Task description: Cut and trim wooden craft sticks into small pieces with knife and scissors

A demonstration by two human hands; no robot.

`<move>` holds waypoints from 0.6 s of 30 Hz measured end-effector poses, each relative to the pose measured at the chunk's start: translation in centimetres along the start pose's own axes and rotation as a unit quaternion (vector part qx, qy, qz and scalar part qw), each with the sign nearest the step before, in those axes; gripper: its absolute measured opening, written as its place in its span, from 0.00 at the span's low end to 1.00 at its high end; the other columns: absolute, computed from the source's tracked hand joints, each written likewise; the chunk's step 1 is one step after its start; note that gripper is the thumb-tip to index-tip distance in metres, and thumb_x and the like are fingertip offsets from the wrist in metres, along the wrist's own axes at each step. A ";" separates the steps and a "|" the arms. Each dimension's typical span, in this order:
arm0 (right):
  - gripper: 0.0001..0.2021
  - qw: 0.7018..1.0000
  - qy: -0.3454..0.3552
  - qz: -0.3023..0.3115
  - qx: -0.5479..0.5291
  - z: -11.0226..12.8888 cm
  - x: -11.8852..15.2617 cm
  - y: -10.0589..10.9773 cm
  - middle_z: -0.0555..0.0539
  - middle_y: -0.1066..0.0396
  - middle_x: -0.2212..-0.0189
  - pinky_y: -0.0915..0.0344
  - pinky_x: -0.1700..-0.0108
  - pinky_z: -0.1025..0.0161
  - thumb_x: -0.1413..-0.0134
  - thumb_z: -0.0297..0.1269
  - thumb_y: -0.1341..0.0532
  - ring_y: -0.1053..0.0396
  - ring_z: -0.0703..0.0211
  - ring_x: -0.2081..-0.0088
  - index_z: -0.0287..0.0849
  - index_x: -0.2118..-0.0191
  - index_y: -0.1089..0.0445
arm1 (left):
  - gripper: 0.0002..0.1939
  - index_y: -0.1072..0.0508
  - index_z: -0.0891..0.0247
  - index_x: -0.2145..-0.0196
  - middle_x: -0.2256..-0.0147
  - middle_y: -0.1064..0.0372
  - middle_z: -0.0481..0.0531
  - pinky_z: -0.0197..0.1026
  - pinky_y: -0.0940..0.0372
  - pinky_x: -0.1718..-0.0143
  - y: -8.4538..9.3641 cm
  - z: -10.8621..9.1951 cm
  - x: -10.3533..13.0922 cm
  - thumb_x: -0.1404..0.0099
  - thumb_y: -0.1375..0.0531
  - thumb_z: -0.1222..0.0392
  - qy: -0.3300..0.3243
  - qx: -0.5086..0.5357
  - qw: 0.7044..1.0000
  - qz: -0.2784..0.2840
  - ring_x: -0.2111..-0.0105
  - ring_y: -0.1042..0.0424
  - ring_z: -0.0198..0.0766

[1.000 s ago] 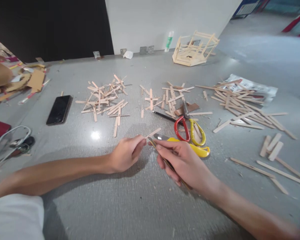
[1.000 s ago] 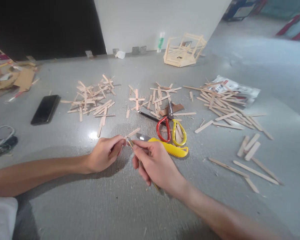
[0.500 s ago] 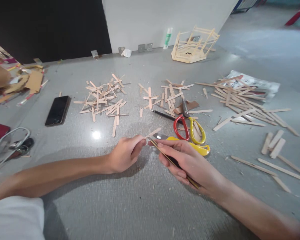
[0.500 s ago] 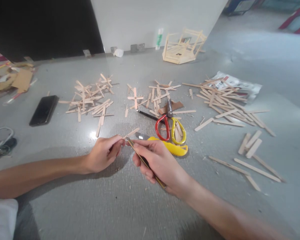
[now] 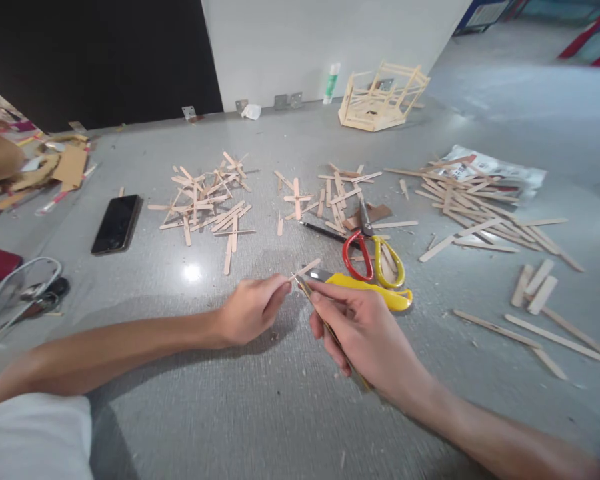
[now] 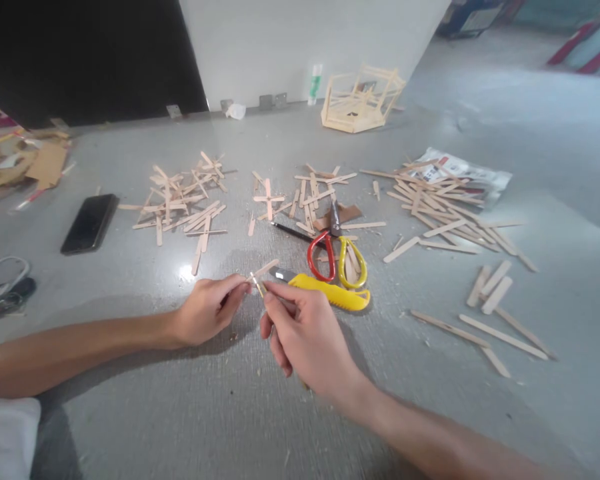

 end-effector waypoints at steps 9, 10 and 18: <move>0.21 0.999 -0.021 0.037 0.003 0.1 -0.4 0.3 0.55 0.35 0.79 0.51 0.90 0.73 0.38 0.48 0.44 0.48 0.73 0.89 0.40 0.47 0.28 | 0.13 0.38 0.62 0.69 0.80 0.47 0.40 0.33 0.50 0.79 0.0 0.0 0.0 0.25 0.53 0.62 -0.022 0.006 1.000 -0.003 0.82 0.48 0.28; 0.21 0.999 -0.017 0.037 0.015 0.0 -0.4 0.3 0.55 0.35 0.79 0.52 0.90 0.73 0.38 0.48 0.44 0.48 0.73 0.89 0.40 0.47 0.28 | 0.13 0.37 0.62 0.69 0.80 0.47 0.40 0.33 0.50 0.79 0.0 0.0 0.0 0.25 0.53 0.62 -0.018 0.007 1.000 0.000 0.82 0.48 0.28; 0.16 0.965 0.126 -0.034 0.228 -0.1 -0.3 0.4 0.52 0.35 0.82 0.47 0.84 0.69 0.35 0.40 0.46 0.46 0.70 0.86 0.40 0.69 0.26 | 0.14 0.39 0.62 0.71 0.80 0.51 0.39 0.33 0.51 0.79 -0.1 0.0 -0.2 0.26 0.53 0.62 -0.017 0.005 1.000 0.007 0.82 0.51 0.28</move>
Point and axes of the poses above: each hand's wrist, its own x-axis away from the middle knuckle, its own y-axis out of the back of the hand, z = x × y, the point moved 2 cm from there along -x, towards the middle knuckle
